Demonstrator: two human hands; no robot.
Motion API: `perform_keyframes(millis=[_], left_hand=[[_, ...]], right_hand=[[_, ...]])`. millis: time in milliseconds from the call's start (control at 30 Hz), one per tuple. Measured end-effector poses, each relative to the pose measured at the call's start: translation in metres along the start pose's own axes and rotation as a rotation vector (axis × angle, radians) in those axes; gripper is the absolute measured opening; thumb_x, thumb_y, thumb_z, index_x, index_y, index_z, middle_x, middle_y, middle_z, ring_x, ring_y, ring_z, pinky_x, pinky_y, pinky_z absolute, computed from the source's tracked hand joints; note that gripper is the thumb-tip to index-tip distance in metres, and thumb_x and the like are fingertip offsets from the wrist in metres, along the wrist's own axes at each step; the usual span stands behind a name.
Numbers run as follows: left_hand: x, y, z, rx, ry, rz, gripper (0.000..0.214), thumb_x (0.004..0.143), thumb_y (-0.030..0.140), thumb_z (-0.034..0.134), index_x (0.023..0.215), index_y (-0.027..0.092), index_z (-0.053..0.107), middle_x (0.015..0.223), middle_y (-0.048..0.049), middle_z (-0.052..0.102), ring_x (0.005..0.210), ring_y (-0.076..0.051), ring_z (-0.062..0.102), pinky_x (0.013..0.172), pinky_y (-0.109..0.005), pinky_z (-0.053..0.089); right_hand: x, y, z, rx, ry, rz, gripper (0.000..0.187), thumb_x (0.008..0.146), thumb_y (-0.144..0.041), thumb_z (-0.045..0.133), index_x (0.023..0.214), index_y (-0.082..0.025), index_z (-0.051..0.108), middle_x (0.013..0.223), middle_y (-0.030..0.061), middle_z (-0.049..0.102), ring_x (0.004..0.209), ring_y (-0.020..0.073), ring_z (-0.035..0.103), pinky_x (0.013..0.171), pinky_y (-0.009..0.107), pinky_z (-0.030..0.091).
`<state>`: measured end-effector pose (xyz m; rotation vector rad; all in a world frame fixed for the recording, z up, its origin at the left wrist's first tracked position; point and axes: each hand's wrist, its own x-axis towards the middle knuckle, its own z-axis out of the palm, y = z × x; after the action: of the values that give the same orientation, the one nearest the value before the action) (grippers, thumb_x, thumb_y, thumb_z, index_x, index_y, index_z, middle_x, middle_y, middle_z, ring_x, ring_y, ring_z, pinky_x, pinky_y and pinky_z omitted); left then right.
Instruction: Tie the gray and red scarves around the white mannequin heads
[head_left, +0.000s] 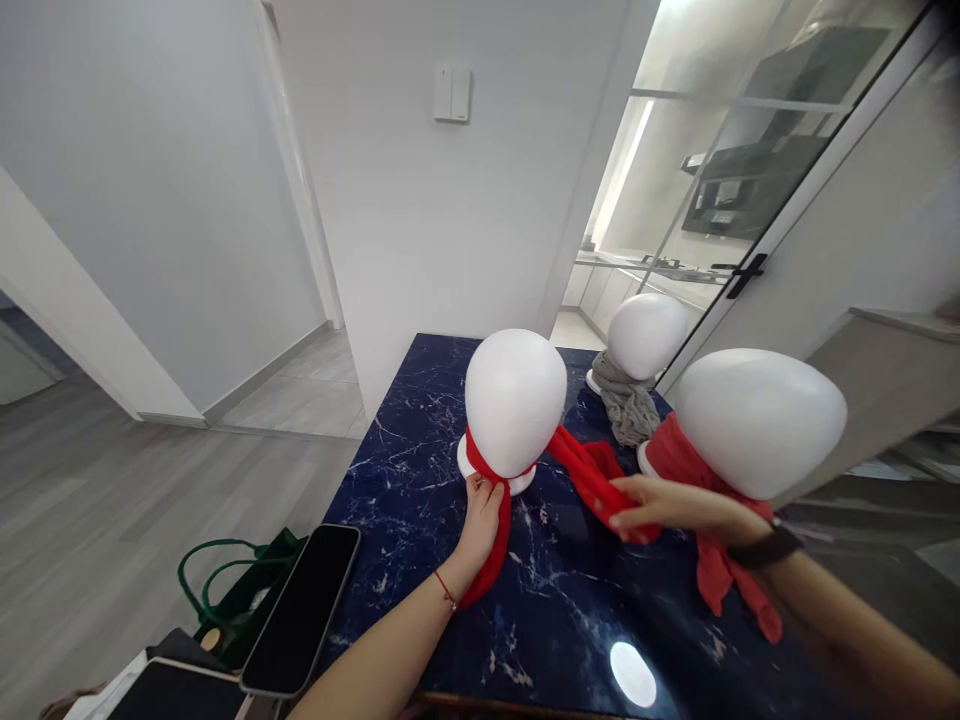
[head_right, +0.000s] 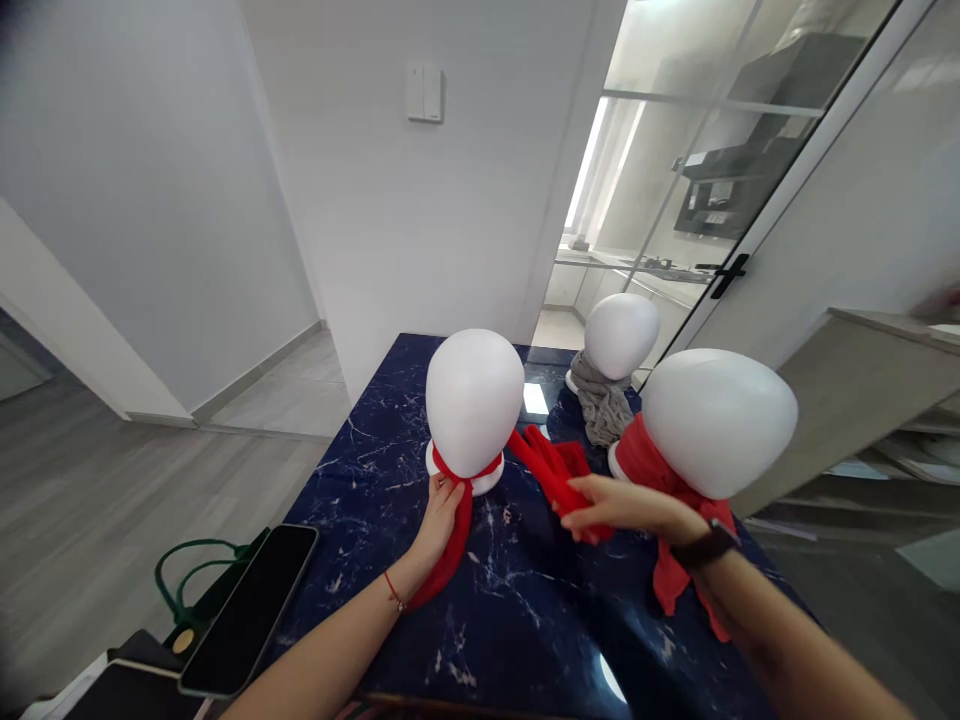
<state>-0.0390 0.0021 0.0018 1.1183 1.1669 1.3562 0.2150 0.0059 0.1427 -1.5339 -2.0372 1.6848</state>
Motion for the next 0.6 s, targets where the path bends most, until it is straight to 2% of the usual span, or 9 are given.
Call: perform_keyframes(millis=[67,133,233,300,333,400,467,600], left_hand=[[0.0,0.002,0.0,-0.024,0.003,-0.009,0.022,0.084,0.036,0.049,0.096,0.019,0.057,0.116,-0.0082,0.044,0.111,-0.018,0.047,0.107,-0.035,0.029],[0.0,0.004,0.0,-0.047,0.007,-0.012,0.021,0.084,0.035,0.05,0.094,0.019,0.058,0.114,-0.0075,0.045,0.11,-0.018,0.048,0.106,-0.034,0.03],[-0.001,0.002,-0.002,0.001,0.009,0.016,0.016,0.08,0.032,0.055,0.086,0.019,0.062,0.111,-0.0073,0.046,0.111,-0.019,0.046,0.107,-0.035,0.028],[0.001,-0.002,-0.004,0.068,-0.017,0.055,0.013,0.073,0.027,0.063,0.082,0.019,0.064,0.111,-0.0079,0.045,0.111,-0.022,0.045,0.107,-0.036,0.029],[0.002,-0.004,-0.006,0.092,-0.035,0.072,0.018,0.068,0.024,0.067,0.084,0.018,0.064,0.112,-0.0083,0.044,0.111,-0.023,0.045,0.106,-0.037,0.031],[0.004,-0.008,-0.008,0.098,-0.056,0.072,0.031,0.059,0.02,0.073,0.089,0.017,0.064,0.115,-0.0088,0.042,0.107,-0.023,0.048,0.1,-0.037,0.039],[0.006,-0.009,-0.009,0.07,-0.06,0.042,0.033,0.058,0.021,0.073,0.089,0.017,0.064,0.116,-0.0092,0.04,0.102,-0.022,0.05,0.093,-0.036,0.044],[0.007,-0.004,-0.01,0.023,-0.061,0.008,0.028,0.053,0.022,0.075,0.078,0.017,0.064,0.111,-0.0083,0.044,0.103,-0.023,0.05,0.092,-0.036,0.045]], right_hand=[[-0.011,0.014,0.045,0.177,-0.045,0.014,0.047,0.071,-0.044,0.067,0.104,-0.014,0.055,0.075,0.0036,0.065,0.06,0.0112,0.058,0.057,0.022,0.043],[-0.011,0.02,0.091,0.351,0.011,-0.045,0.052,0.072,-0.049,0.066,0.107,-0.013,0.053,0.075,0.0043,0.065,0.062,0.0139,0.06,0.062,0.026,0.047],[0.0,0.013,0.154,0.519,0.226,-0.189,0.042,0.08,-0.052,0.058,0.098,-0.014,0.055,0.084,0.0072,0.067,0.074,0.0173,0.063,0.074,0.032,0.049],[0.01,0.001,0.19,0.529,0.356,-0.251,0.037,0.084,-0.049,0.054,0.098,-0.015,0.056,0.09,0.0076,0.067,0.083,0.0187,0.062,0.082,0.033,0.047],[0.015,-0.005,0.206,0.515,0.381,-0.288,0.035,0.085,-0.047,0.054,0.099,-0.016,0.056,0.094,0.0075,0.066,0.088,0.019,0.062,0.086,0.033,0.046],[0.025,-0.015,0.23,0.475,0.38,-0.344,0.033,0.088,-0.043,0.051,0.107,-0.018,0.056,0.1,0.0068,0.066,0.094,0.0189,0.06,0.088,0.032,0.044],[0.034,-0.02,0.247,0.421,0.356,-0.371,0.03,0.09,-0.041,0.047,0.106,-0.018,0.058,0.1,0.0063,0.065,0.093,0.0186,0.061,0.086,0.031,0.045],[0.041,-0.024,0.26,0.372,0.285,-0.36,0.03,0.091,-0.039,0.045,0.093,-0.015,0.062,0.086,0.0062,0.067,0.081,0.018,0.062,0.076,0.028,0.047]])
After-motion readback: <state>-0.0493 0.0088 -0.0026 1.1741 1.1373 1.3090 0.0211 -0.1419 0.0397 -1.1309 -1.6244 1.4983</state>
